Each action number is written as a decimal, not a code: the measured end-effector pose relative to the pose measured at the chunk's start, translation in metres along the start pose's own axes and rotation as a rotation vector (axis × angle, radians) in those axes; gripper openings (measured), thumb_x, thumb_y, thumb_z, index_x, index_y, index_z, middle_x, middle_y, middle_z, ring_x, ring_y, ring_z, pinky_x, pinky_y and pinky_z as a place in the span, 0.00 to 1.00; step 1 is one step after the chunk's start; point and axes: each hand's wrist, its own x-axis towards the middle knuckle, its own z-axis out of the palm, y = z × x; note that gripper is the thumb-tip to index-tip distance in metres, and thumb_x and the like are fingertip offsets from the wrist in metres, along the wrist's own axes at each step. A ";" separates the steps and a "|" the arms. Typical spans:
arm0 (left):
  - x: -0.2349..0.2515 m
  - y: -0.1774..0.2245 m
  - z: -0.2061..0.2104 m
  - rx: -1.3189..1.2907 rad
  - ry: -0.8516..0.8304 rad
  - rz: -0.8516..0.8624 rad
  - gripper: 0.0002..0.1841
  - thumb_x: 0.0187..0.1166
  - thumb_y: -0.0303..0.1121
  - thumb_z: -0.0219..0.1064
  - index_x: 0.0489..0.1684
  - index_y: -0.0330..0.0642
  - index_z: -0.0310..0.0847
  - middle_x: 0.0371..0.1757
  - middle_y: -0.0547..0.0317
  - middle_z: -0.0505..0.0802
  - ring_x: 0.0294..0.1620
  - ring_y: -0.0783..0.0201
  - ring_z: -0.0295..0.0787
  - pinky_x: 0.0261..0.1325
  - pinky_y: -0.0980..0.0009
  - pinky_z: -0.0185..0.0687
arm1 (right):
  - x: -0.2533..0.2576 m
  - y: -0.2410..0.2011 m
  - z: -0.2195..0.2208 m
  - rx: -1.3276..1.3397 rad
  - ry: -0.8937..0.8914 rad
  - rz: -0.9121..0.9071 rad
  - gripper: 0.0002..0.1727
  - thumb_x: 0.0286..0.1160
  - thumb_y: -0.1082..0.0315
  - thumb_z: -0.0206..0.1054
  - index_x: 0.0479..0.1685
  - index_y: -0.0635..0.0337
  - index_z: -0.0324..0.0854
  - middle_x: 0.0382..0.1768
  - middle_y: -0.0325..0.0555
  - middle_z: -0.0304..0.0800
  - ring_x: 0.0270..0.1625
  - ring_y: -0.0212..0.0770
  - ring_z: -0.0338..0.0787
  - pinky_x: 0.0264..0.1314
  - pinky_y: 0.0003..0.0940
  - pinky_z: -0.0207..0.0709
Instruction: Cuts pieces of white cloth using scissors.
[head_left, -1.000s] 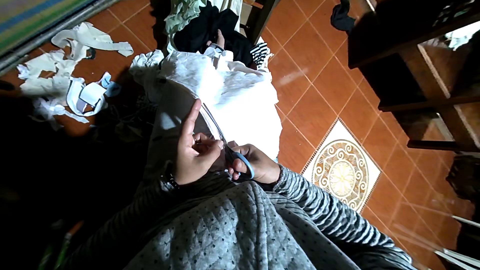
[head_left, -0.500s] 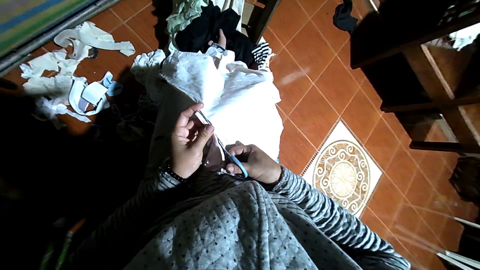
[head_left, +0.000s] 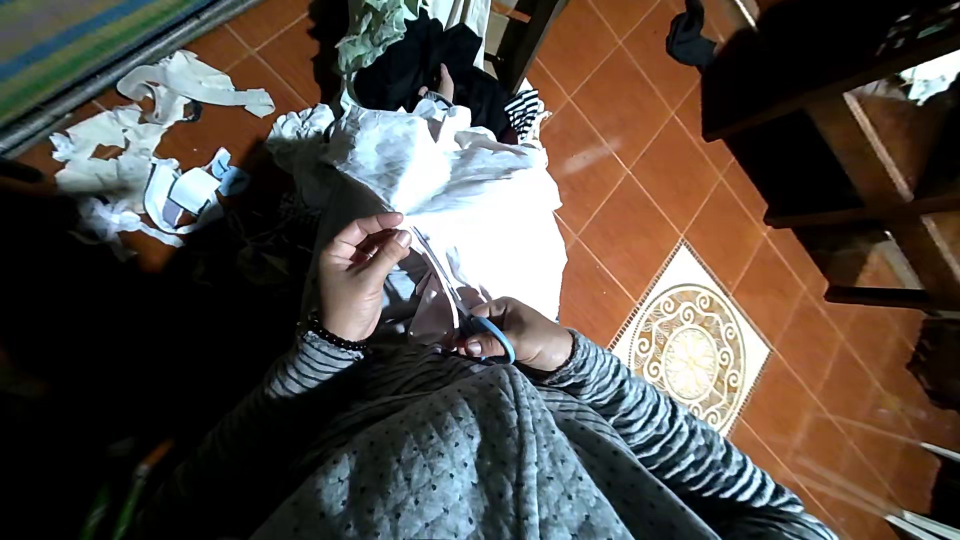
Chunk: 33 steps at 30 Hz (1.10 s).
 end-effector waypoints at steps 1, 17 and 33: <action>0.000 0.001 0.001 -0.005 0.008 -0.001 0.14 0.72 0.16 0.69 0.50 0.43 0.87 0.42 0.69 0.95 0.41 0.72 0.92 0.52 0.72 0.91 | 0.001 0.000 0.000 -0.012 -0.013 -0.015 0.04 0.67 0.62 0.77 0.35 0.48 0.88 0.31 0.23 0.92 0.34 0.18 0.87 0.39 0.18 0.81; -0.004 0.009 0.002 0.170 -0.130 0.079 0.38 0.67 0.13 0.68 0.85 0.42 0.69 0.52 0.62 0.92 0.29 0.77 0.86 0.37 0.81 0.86 | 0.024 -0.008 0.004 0.033 -0.105 -0.070 0.22 0.73 0.39 0.72 0.39 0.48 0.83 0.30 0.24 0.88 0.29 0.22 0.86 0.32 0.19 0.82; -0.010 0.006 0.004 0.208 -0.181 0.100 0.50 0.61 0.10 0.70 0.92 0.43 0.51 0.85 0.57 0.70 0.34 0.77 0.88 0.40 0.79 0.90 | 0.032 -0.005 0.006 -0.044 -0.106 -0.191 0.27 0.75 0.33 0.66 0.40 0.50 0.81 0.33 0.24 0.87 0.30 0.18 0.83 0.30 0.16 0.77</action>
